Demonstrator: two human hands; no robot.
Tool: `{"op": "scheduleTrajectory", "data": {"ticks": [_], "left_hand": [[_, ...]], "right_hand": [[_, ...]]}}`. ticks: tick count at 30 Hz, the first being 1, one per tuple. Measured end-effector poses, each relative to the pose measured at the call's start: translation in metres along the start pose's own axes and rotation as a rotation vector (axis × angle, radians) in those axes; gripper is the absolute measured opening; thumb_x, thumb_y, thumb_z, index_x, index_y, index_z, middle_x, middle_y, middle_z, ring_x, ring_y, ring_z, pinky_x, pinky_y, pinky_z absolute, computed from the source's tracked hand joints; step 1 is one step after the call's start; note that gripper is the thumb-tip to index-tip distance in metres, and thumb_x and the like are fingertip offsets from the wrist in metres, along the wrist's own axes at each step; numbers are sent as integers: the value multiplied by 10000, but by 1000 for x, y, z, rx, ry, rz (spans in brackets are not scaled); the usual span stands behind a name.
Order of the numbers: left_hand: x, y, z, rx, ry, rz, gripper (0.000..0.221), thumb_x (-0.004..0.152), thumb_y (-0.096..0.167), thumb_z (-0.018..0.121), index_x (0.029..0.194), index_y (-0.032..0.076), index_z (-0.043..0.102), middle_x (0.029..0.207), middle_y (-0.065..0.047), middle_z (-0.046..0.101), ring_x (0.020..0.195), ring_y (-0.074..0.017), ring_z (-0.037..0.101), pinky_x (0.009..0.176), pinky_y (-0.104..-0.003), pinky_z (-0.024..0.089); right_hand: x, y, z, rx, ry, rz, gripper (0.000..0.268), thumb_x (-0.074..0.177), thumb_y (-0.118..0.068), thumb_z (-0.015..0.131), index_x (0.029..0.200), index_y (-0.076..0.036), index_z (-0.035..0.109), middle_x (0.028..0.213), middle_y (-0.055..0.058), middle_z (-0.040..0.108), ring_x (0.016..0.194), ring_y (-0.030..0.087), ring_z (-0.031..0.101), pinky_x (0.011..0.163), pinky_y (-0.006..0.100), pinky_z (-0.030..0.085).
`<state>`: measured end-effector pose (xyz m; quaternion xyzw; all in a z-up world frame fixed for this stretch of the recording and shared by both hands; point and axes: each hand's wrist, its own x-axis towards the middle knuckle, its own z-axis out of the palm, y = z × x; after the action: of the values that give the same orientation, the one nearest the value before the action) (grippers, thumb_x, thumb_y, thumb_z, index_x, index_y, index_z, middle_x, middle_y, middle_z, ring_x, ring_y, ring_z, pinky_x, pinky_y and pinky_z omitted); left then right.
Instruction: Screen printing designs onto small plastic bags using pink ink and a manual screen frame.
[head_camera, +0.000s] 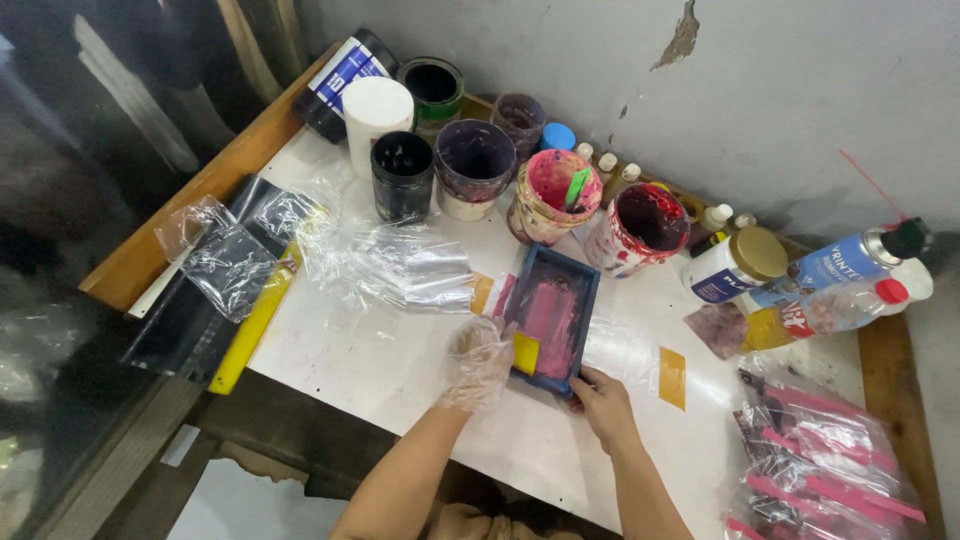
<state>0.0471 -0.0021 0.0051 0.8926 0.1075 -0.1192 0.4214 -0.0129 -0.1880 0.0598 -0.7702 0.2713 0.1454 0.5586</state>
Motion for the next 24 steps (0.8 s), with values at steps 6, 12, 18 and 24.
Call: {"op": "scheduleTrajectory", "data": {"ticks": [6, 12, 18, 24], "left_hand": [[-10, 11, -15, -52, -29, -76, 475, 1037, 520, 521, 1217, 113, 689, 1141, -108, 694, 1066, -291, 667, 934, -402, 550], [2, -5, 1, 37, -67, -45, 449, 1045, 454, 539, 1349, 132, 608, 1260, -107, 639, 1148, -292, 627, 1015, -400, 524], [-1, 2, -3, 42, 0, -49, 443, 1050, 511, 505, 1185, 132, 691, 1122, -111, 682, 1035, -295, 655, 896, -409, 548], [-8, 10, -11, 9, 4, -93, 421, 1041, 510, 543, 1127, 121, 679, 1059, -108, 676, 988, -277, 662, 871, -389, 563]], "right_hand": [[2, 2, 0, -44, -10, 1, 412, 950, -164, 622, 1343, -89, 721, 940, 122, 739, 774, 200, 631, 722, 303, 548], [-1, -3, 1, -57, -17, -2, 414, 937, -164, 622, 1327, -73, 726, 985, 137, 755, 789, 214, 649, 727, 308, 563], [3, 2, 0, -60, -15, -4, 422, 929, -173, 619, 1324, -76, 730, 986, 128, 747, 786, 205, 631, 736, 308, 560], [-7, -10, 1, -85, -34, -6, 560, 923, -233, 612, 1472, -126, 593, 1082, 150, 725, 791, 234, 641, 742, 319, 581]]}}
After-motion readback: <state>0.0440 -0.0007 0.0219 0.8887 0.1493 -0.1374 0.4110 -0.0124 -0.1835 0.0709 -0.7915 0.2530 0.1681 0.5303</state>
